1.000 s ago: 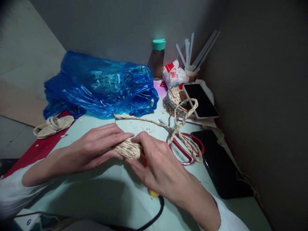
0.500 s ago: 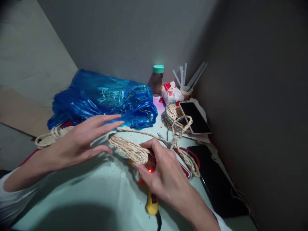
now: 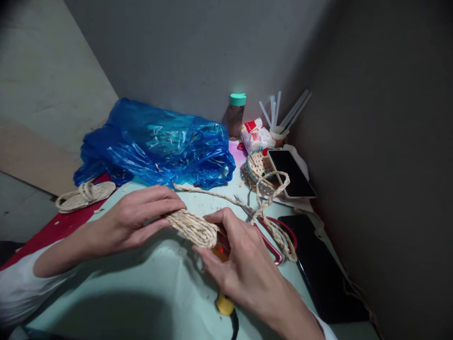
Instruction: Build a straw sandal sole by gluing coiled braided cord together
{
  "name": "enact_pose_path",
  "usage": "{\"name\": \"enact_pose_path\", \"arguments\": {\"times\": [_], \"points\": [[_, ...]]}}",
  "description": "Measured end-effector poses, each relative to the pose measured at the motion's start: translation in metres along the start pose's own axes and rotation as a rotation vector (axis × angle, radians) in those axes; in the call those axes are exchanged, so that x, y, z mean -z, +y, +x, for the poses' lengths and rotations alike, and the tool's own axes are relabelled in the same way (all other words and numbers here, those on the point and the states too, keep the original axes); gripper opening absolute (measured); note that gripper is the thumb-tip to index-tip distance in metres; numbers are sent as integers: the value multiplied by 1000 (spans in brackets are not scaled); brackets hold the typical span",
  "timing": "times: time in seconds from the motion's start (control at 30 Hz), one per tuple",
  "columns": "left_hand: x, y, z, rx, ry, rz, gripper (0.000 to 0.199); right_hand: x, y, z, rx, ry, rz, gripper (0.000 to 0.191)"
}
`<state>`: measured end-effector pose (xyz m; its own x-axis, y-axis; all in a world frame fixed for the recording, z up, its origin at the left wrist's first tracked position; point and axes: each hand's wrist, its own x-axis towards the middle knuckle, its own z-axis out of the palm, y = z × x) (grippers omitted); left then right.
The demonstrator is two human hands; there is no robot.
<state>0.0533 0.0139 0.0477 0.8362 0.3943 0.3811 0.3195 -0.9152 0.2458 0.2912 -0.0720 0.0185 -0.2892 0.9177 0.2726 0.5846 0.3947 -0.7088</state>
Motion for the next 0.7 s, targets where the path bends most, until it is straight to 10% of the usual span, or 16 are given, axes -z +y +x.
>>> {"name": "enact_pose_path", "arguments": {"times": [0.57, 0.7], "points": [[-32, 3, -3, -104, 142, 219, 30, 0, -1, 4, -37, -30, 52, 21], [-35, 11, -3, 63, 52, -19, 19, 3, 0, 7, 33, 15, -51, 20]]}}
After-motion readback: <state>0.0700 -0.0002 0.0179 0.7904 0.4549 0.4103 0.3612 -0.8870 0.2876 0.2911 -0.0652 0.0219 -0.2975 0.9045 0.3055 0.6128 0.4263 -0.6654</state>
